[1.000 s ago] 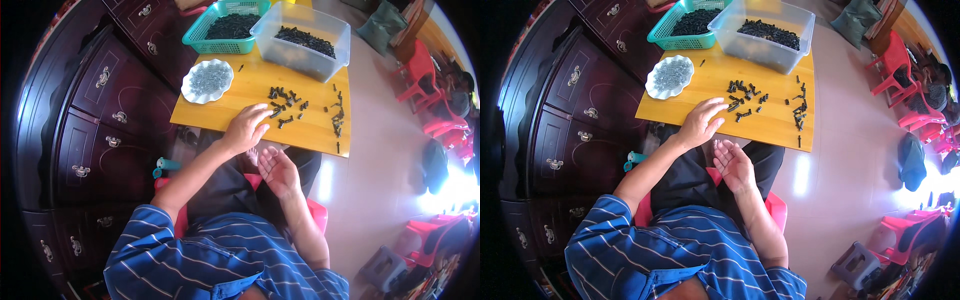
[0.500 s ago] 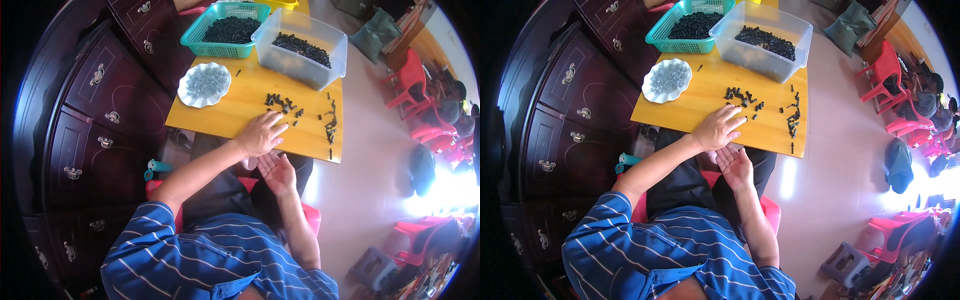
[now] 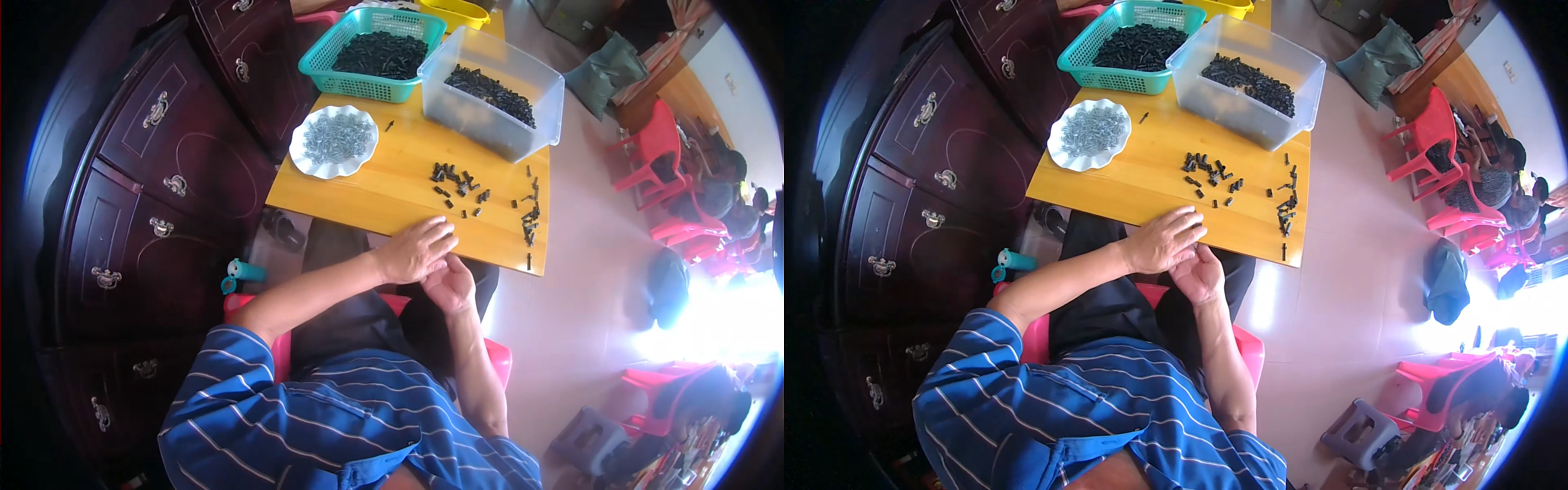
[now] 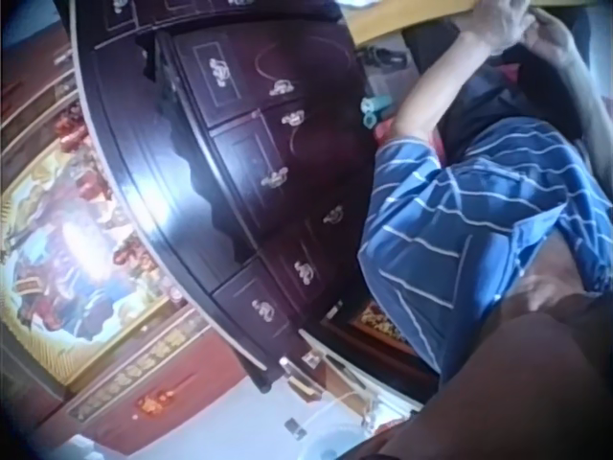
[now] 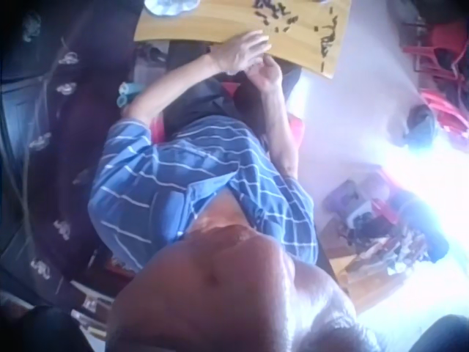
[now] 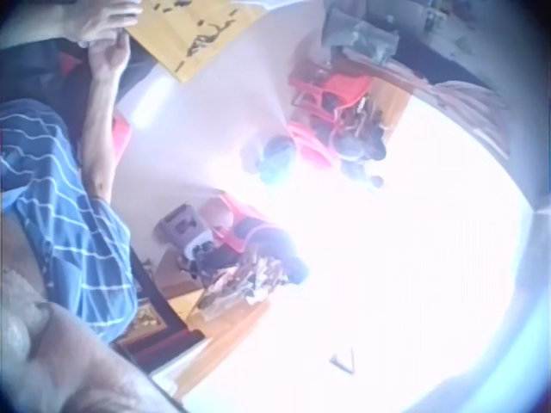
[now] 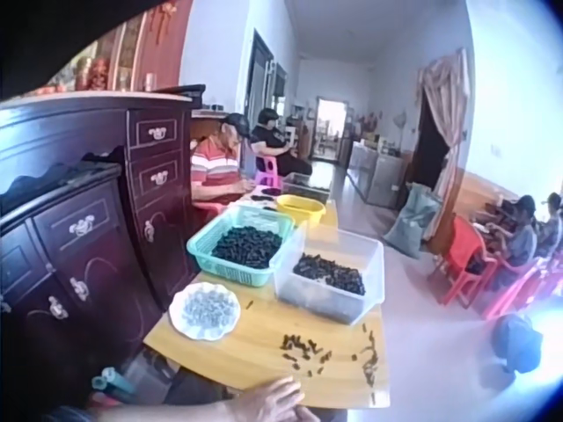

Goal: The person picks up small black plastic components and pins from the table and assembles them together by hand.

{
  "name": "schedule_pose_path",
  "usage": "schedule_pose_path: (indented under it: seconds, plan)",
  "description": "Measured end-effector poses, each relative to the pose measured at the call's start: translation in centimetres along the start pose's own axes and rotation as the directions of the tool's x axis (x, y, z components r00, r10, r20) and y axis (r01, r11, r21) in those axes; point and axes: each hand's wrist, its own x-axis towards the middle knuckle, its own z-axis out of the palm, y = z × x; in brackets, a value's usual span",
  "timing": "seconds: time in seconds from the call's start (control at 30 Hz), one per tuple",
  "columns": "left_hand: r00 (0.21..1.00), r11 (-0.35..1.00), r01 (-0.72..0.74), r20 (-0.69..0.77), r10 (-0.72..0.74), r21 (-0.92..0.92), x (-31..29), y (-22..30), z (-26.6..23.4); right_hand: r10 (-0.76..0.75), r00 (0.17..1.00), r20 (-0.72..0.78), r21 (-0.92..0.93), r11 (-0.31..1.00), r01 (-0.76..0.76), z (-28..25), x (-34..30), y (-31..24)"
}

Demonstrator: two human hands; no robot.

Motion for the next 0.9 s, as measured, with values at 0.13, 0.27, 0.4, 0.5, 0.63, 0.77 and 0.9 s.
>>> schedule_pose_path:
  seconds: [0.13,0.27,0.4,0.5,0.63,0.77,0.9]
  plan:
    - [0.996,0.993,-0.093,-0.010,0.092,-0.072,-1.7,1.2,0.3,0.058,0.995,0.078,-0.035,0.998,-0.055,-0.9,-0.1,-1.0]
    - [0.982,0.967,-0.183,0.012,0.188,-0.178,-2.3,1.7,-0.6,0.065,0.998,-0.018,-0.162,0.985,-0.067,0.1,0.3,-0.9]
    - [0.989,0.996,-0.084,-0.117,0.085,0.016,0.9,-0.9,-2.4,-0.028,0.984,-0.174,0.068,0.997,0.041,-0.1,0.7,-0.5]
    - [0.997,0.994,0.039,-0.073,-0.032,0.100,2.9,-3.2,-2.7,-0.006,0.987,-0.160,0.058,0.998,0.016,-0.3,1.5,0.4]
    - [0.995,0.991,0.066,0.060,-0.074,0.120,2.3,-4.3,-1.6,-0.025,0.980,-0.195,0.028,0.999,0.031,0.2,2.1,1.8]
    - [0.993,0.988,0.072,0.081,-0.084,0.135,1.5,-4.1,-1.3,-0.023,0.981,-0.194,0.028,0.999,0.029,0.2,2.1,2.4]
    - [0.993,0.989,0.089,0.062,-0.097,0.117,1.1,-4.0,-1.5,-0.032,0.972,-0.234,0.011,0.999,0.036,0.5,2.6,2.7]
